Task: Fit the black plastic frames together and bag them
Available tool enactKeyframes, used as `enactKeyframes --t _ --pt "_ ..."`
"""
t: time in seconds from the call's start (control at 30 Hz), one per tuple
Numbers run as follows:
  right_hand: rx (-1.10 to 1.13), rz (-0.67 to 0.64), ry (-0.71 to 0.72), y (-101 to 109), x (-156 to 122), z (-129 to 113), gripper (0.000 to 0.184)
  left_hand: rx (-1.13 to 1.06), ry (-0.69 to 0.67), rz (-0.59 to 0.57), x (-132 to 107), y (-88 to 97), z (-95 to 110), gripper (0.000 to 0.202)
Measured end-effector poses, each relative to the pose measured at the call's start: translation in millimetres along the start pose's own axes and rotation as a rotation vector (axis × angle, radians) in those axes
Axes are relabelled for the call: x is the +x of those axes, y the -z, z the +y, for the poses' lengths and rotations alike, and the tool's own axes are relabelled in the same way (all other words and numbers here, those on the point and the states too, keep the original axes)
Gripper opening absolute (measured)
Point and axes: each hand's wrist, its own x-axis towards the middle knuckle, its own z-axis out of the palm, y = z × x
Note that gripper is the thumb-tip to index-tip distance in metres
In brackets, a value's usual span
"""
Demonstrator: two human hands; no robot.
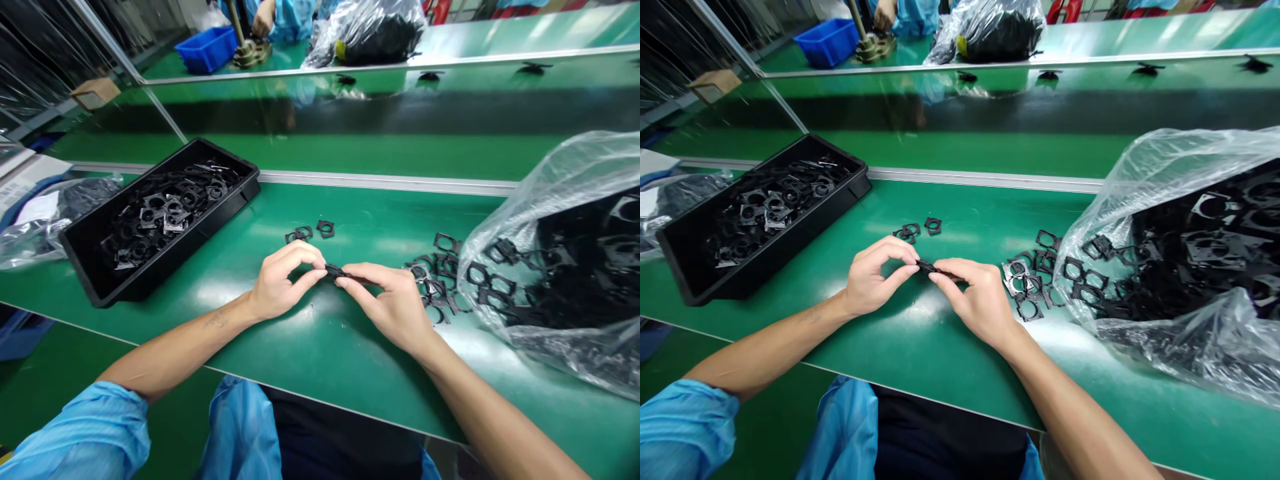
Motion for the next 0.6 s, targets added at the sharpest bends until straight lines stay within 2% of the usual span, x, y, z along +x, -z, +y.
enactKeyframes --t 0.23,0.37,0.6 --pt "-0.034 -0.008 0.063 -0.4 -0.7 0.6 0.013 -0.177 0.15 0.018 -0.7 -2.3 -3.4 0.009" --pt "-0.05 0.002 0.088 -0.6 -0.9 1.6 0.013 -0.225 0.195 -0.037 -0.3 -0.5 -4.4 0.01" --pt "-0.055 0.003 0.087 0.0 -1.3 1.3 0.013 -0.31 0.276 -0.029 0.0 -1.6 -3.1 0.012"
